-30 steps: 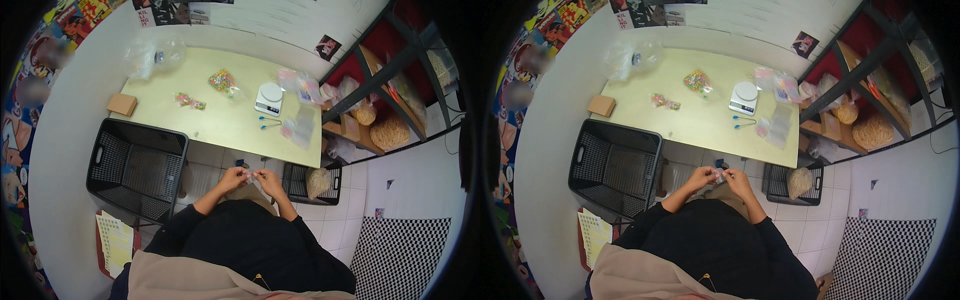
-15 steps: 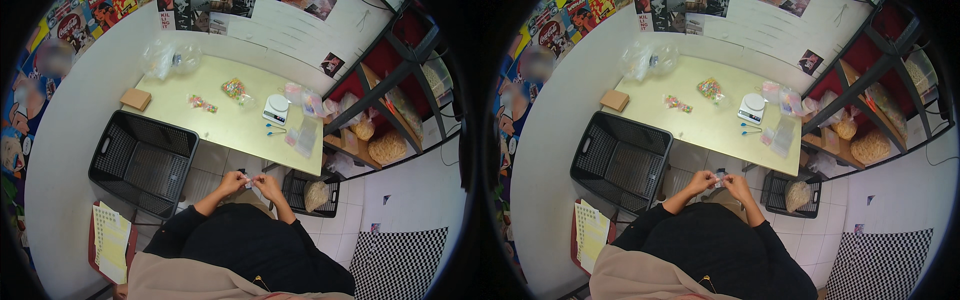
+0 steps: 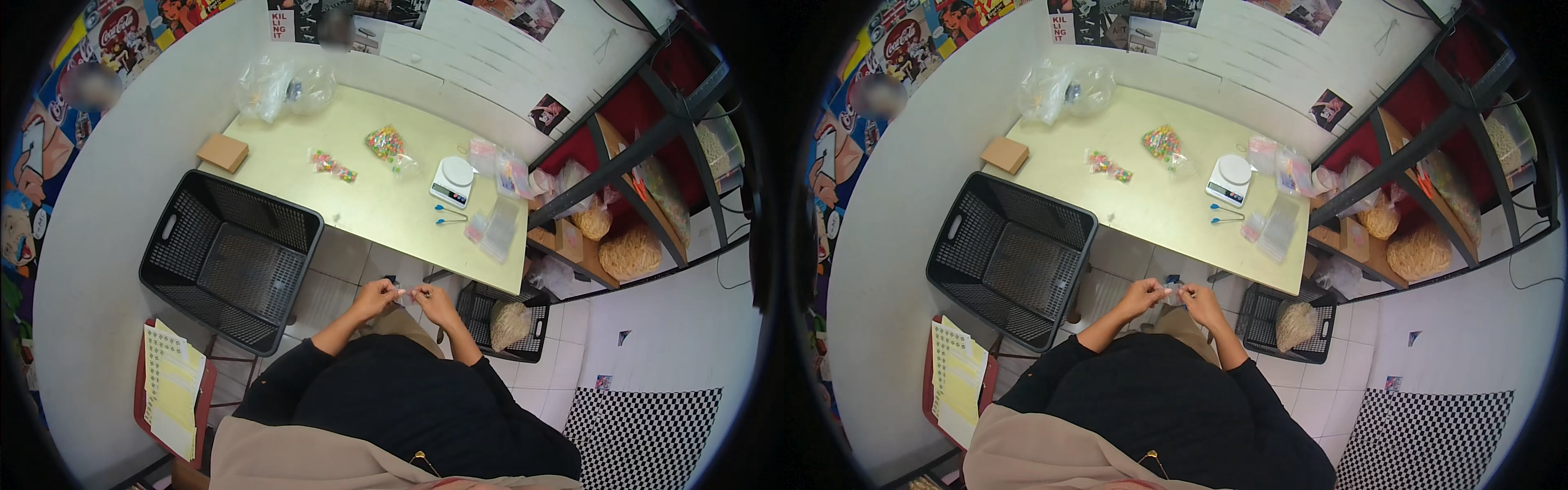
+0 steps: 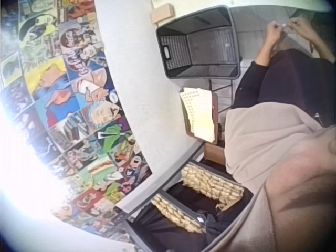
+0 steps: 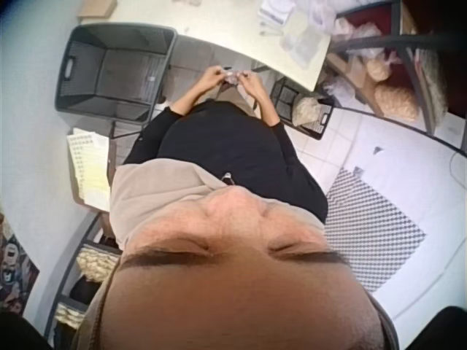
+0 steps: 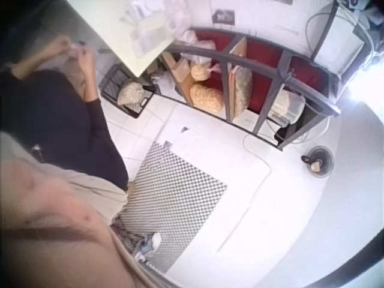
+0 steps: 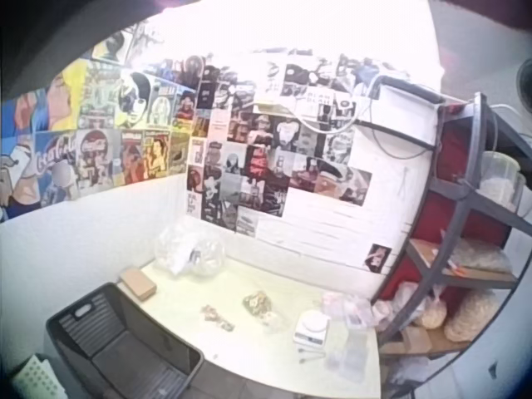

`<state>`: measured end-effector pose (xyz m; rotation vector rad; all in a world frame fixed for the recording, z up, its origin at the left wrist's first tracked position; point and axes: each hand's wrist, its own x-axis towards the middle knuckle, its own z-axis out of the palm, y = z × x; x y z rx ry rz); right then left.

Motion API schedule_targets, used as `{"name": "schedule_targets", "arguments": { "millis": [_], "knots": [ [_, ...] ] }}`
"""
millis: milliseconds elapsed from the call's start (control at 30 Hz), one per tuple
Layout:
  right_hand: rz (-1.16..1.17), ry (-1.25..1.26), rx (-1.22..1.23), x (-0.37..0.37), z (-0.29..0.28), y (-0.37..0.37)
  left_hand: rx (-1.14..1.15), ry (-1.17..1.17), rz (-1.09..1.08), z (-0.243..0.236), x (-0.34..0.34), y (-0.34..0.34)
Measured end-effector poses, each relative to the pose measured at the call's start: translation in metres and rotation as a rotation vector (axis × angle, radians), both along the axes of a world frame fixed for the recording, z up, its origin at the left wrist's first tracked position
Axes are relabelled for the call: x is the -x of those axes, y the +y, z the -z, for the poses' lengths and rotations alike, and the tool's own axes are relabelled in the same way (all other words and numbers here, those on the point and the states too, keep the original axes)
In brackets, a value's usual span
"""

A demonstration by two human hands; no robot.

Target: The person portions small colorful candies from a larger bag into smaller individual bags, weighing some portions on a digital scale and using a small spoon to adjust the amount before sealing the small bags.

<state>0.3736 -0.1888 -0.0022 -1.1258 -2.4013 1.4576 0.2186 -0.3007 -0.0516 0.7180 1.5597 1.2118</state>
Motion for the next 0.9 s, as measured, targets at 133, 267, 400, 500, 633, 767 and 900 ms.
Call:
{"name": "schedule_targets", "arguments": {
  "millis": [133, 267, 400, 500, 633, 767, 900],
  "knots": [
    [0.079, 0.089, -0.007, 0.004, 0.003, 0.041, -0.024, -0.023, -0.055, 0.002, 0.008, 0.022],
    [0.285, 0.08, -0.091, -0.002, 0.022, 0.111, -0.063, -0.166, -0.066, -0.003, 0.016, 0.047],
    [0.453, -0.021, -0.152, -0.009, 0.023, 0.189, -0.029, -0.208, -0.07, -0.012, 0.028, 0.079],
    [0.591, -0.105, -0.44, -0.019, 0.033, 0.234, -0.043, -0.225, -0.067, -0.012, 0.036, 0.115],
    [0.496, -0.117, -0.437, 0.011, 0.005, 0.246, -0.02, -0.245, -0.092, -0.011, 0.059, 0.162],
    [0.177, 0.251, 0.009, 0.041, 0.007, 0.236, -0.007, -0.189, -0.006, -0.02, 0.068, 0.224],
    [0.148, 0.022, 0.196, 0.067, -0.029, 0.238, -0.04, -0.168, 0.029, -0.019, 0.063, 0.268]
  ]
}}
